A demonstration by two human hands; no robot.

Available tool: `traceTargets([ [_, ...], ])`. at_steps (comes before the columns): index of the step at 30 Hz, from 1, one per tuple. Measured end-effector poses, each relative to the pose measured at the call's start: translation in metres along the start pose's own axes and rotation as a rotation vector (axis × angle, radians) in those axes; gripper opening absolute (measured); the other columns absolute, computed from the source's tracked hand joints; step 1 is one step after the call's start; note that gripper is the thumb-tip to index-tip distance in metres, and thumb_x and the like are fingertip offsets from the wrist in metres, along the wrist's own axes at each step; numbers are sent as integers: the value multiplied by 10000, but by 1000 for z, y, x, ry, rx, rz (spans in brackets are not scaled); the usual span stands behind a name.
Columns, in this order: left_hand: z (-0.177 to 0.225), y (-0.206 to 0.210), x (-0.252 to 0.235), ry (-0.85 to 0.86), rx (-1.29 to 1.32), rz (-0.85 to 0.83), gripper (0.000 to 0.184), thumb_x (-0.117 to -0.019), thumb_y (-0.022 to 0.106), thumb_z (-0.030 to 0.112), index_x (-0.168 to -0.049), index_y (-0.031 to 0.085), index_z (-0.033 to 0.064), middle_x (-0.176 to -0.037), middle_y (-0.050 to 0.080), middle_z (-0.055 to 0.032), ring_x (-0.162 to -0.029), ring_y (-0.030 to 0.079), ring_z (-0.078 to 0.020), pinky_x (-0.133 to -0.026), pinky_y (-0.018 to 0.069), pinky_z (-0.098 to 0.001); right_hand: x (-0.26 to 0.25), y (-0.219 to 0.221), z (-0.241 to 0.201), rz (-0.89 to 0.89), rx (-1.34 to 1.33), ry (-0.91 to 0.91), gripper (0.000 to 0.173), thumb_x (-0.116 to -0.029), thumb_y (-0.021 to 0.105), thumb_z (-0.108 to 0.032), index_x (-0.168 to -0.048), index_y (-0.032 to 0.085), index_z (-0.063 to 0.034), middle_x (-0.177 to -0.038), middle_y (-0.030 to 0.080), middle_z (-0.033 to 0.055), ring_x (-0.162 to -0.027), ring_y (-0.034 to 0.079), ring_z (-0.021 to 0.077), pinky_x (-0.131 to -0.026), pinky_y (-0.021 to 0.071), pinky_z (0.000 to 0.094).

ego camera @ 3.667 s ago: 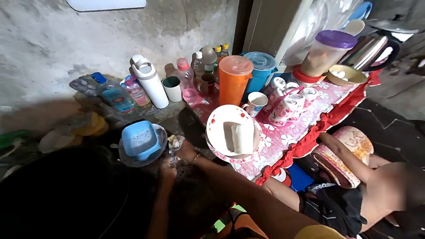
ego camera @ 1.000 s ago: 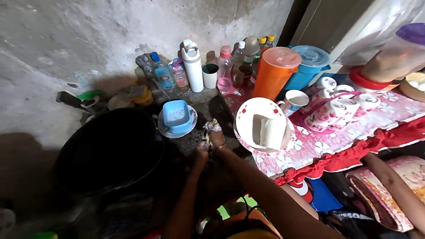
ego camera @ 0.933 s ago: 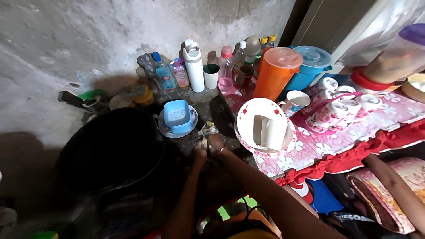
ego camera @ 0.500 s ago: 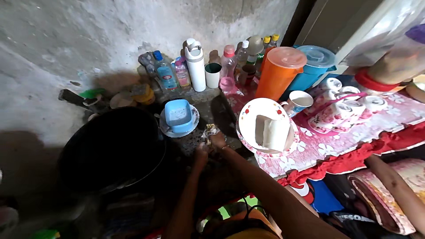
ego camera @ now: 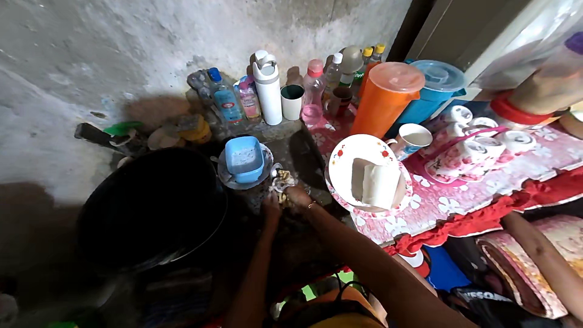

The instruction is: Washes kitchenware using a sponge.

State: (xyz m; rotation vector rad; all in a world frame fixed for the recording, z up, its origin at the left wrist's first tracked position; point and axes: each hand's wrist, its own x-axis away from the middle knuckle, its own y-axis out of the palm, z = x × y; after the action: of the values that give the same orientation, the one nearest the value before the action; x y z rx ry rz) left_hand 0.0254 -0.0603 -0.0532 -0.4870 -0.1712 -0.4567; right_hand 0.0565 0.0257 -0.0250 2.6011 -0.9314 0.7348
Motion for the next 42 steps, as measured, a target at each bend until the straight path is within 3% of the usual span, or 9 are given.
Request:
traceTargets([
  [2,-7,0,-9,117,215,61,350,-1071,491,108,-1256,546,-184,-1179,627,-294,-1080,613,-266,-989,485,-381,-3,-3,0,54,-9,-139,451,-934,597,91,-1365,464,76,-1139,594,183,-937,602,164,-806,529,303],
  [9,24,-3,-16,98,368,138,336,-1089,384,35,-1322,513,-171,-1252,596,-277,-1080,599,-180,-984,477,-306,5,-14,0,-148,436,-291,579,-909,682,41,-1433,451,125,-1387,563,292,-1287,563,292,-1114,428,388],
  [14,25,-9,-29,25,844,122,247,-1127,288,129,-1248,448,-16,-898,612,-16,-761,647,-60,-730,577,-234,16,-39,-7,-347,539,-124,573,-958,595,42,-1491,384,43,-1269,585,207,-1040,601,173,-913,500,319],
  [19,26,-4,-35,0,1147,33,283,-1137,229,241,-1019,478,175,-726,557,89,-540,524,-6,-508,492,-171,19,-36,-6,-301,487,-4,379,-1047,486,-34,-1410,477,72,-1237,595,209,-1042,577,193,-931,470,351],
  [29,29,30,-24,26,655,9,244,-1107,394,128,-1215,541,-34,-830,528,-14,-637,493,-42,-605,462,-205,-13,-30,25,31,363,-26,418,-1042,534,-62,-1420,464,102,-1312,580,274,-1137,595,282,-995,477,402],
  [32,15,20,-33,48,185,-24,338,-1096,445,116,-1250,598,-143,-1153,651,-269,-1050,629,-273,-974,494,-402,-10,-28,30,118,131,-159,433,-1013,563,-4,-1418,454,101,-1275,595,248,-1089,605,235,-954,501,360],
  [34,25,8,-22,5,-199,-235,370,-1086,456,90,-1375,529,-127,-1381,565,-318,-1328,539,-388,-1149,381,-494,-8,-26,29,95,70,-243,447,-1003,564,15,-1423,439,103,-1279,591,234,-1095,605,200,-950,506,327],
  [38,59,3,12,11,-579,-515,527,-1060,488,65,-1531,321,-104,-1529,429,-305,-1444,424,-397,-1200,324,-493,-19,-31,18,128,368,-343,619,-917,692,3,-1447,414,157,-1417,538,319,-1338,537,327,-1148,403,395],
  [42,72,0,26,21,-706,-477,424,-1112,379,119,-1495,422,-56,-1453,523,-288,-1375,502,-414,-1154,377,-528,-32,-33,12,250,91,-316,494,-953,611,59,-1407,439,149,-1345,564,302,-1229,573,292,-1071,457,379],
])
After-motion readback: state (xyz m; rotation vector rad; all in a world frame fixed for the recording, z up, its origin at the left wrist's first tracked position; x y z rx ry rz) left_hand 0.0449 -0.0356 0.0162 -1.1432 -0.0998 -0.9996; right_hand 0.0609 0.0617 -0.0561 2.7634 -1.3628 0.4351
